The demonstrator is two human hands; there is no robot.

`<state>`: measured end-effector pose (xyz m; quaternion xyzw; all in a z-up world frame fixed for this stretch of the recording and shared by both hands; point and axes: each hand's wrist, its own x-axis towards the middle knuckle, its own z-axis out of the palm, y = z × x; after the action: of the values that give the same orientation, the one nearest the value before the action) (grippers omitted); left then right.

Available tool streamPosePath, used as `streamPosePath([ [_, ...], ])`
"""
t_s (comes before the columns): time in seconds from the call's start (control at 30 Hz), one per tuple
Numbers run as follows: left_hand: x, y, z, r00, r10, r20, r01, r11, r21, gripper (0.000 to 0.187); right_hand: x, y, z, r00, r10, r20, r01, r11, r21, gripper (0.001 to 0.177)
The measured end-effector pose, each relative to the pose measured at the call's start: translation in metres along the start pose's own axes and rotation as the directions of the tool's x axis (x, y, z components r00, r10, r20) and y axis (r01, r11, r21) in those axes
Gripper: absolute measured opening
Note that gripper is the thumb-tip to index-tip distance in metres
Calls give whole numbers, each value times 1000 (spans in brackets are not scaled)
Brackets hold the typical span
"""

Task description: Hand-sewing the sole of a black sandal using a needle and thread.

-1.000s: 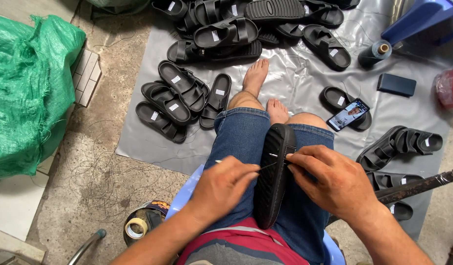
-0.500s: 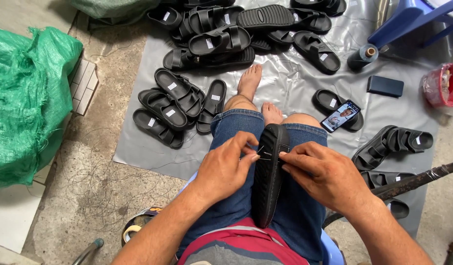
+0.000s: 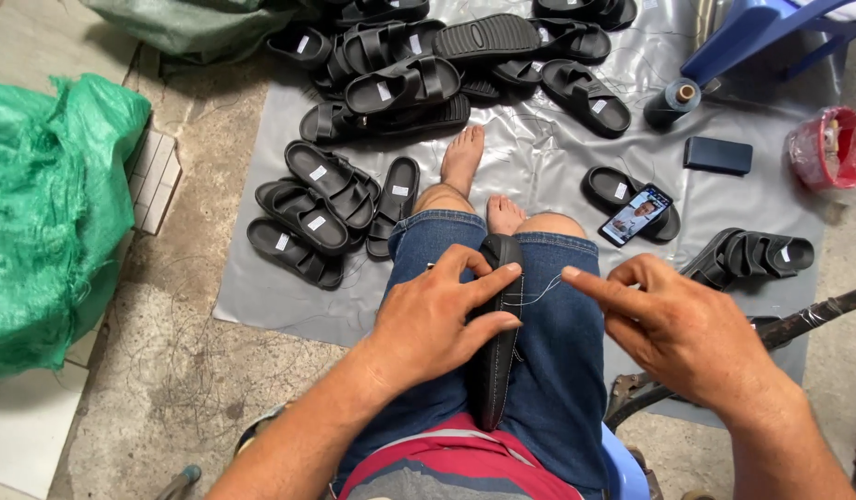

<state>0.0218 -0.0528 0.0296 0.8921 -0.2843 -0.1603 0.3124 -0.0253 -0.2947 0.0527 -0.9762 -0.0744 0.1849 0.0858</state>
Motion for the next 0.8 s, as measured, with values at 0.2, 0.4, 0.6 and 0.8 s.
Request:
streamPosePath([
  [0.2,3,3,24,966,100,-240,-127,987,-99,13,-3,4,5,991,-110,-75,123,970,208,55],
  [0.4,4,-4,33,974,-53,-221,-26,941,-337,10,25,-34,34,919,7,-394,218,824,522,21],
  [0.6,-11,-14,44,933,-45,-358,-164,830,-533,9,22,-39,32,901,-73,-428,292,832,471,9],
  [0.8,-25,-16,68,843,133,-521,-227,967,-119,10,15,-48,23,948,-36,-315,64,995,78,16],
])
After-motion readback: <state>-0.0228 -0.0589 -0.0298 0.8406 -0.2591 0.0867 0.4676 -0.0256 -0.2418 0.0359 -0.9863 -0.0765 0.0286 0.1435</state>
